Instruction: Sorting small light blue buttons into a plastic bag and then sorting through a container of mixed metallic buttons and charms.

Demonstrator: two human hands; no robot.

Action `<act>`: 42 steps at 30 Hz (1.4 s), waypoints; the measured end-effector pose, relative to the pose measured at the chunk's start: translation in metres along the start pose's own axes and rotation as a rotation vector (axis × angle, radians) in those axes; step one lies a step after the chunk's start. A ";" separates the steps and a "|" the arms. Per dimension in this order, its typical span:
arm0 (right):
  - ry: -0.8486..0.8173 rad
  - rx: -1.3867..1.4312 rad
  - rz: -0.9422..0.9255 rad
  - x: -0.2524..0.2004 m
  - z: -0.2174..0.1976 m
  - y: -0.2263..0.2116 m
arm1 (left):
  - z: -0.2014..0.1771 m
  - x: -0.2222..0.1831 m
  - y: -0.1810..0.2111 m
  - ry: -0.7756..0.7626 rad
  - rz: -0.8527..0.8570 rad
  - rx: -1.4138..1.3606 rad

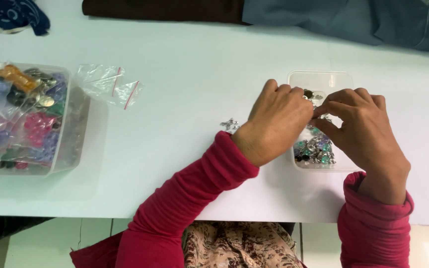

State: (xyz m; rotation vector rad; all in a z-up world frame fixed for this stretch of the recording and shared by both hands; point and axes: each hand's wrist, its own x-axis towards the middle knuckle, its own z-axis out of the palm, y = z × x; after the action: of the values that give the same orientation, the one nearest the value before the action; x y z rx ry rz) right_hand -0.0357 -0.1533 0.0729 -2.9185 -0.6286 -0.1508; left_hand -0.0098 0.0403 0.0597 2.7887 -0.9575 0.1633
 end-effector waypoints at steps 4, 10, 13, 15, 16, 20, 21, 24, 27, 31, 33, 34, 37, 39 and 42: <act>-0.008 -0.050 0.058 -0.008 0.004 0.022 | 0.026 0.023 0.033 -0.030 0.024 0.045; -0.091 -0.106 0.140 -0.007 0.014 0.035 | 0.064 0.054 0.047 -0.080 0.004 0.187; -0.086 -0.164 0.128 -0.006 0.024 0.033 | 0.077 0.060 0.043 -0.069 0.031 0.178; -0.074 -0.258 0.096 -0.006 0.033 0.029 | 0.079 0.062 0.039 -0.066 0.023 0.157; -0.075 -0.257 0.100 -0.007 0.035 0.029 | 0.082 0.061 0.038 -0.068 0.026 0.157; -0.080 -0.322 0.067 -0.008 0.037 0.022 | 0.092 0.059 0.032 0.035 0.042 0.138; -0.115 -0.335 0.070 -0.009 0.036 0.020 | 0.096 0.059 0.031 0.062 0.045 0.141; -0.143 -0.320 0.057 -0.009 0.031 0.017 | 0.095 0.057 0.028 0.073 0.061 0.141; -0.128 -0.246 0.063 -0.008 0.026 0.015 | 0.096 0.057 0.027 0.041 0.059 0.149; -0.100 -0.275 0.044 -0.007 0.036 0.016 | 0.096 0.057 0.025 0.026 0.054 0.122; -0.047 -0.320 0.061 -0.006 0.042 0.014 | 0.098 0.055 0.023 0.054 0.061 0.115; -0.046 -0.321 0.060 -0.006 0.043 0.015 | 0.098 0.055 0.023 0.055 0.061 0.115; -0.062 -0.303 0.073 -0.005 0.044 0.016 | 0.098 0.053 0.021 0.061 0.062 0.122; -0.048 -0.340 0.064 -0.005 0.044 0.015 | 0.098 0.052 0.020 0.088 0.062 0.119; -0.040 -0.322 0.055 -0.005 0.042 0.013 | 0.097 0.050 0.018 0.099 0.060 0.119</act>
State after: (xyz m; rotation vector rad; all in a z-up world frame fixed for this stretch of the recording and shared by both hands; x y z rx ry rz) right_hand -0.0319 -0.1603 0.0293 -3.2518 -0.5772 -0.2045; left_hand 0.0226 -0.0247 -0.0245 2.8290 -1.0393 0.3759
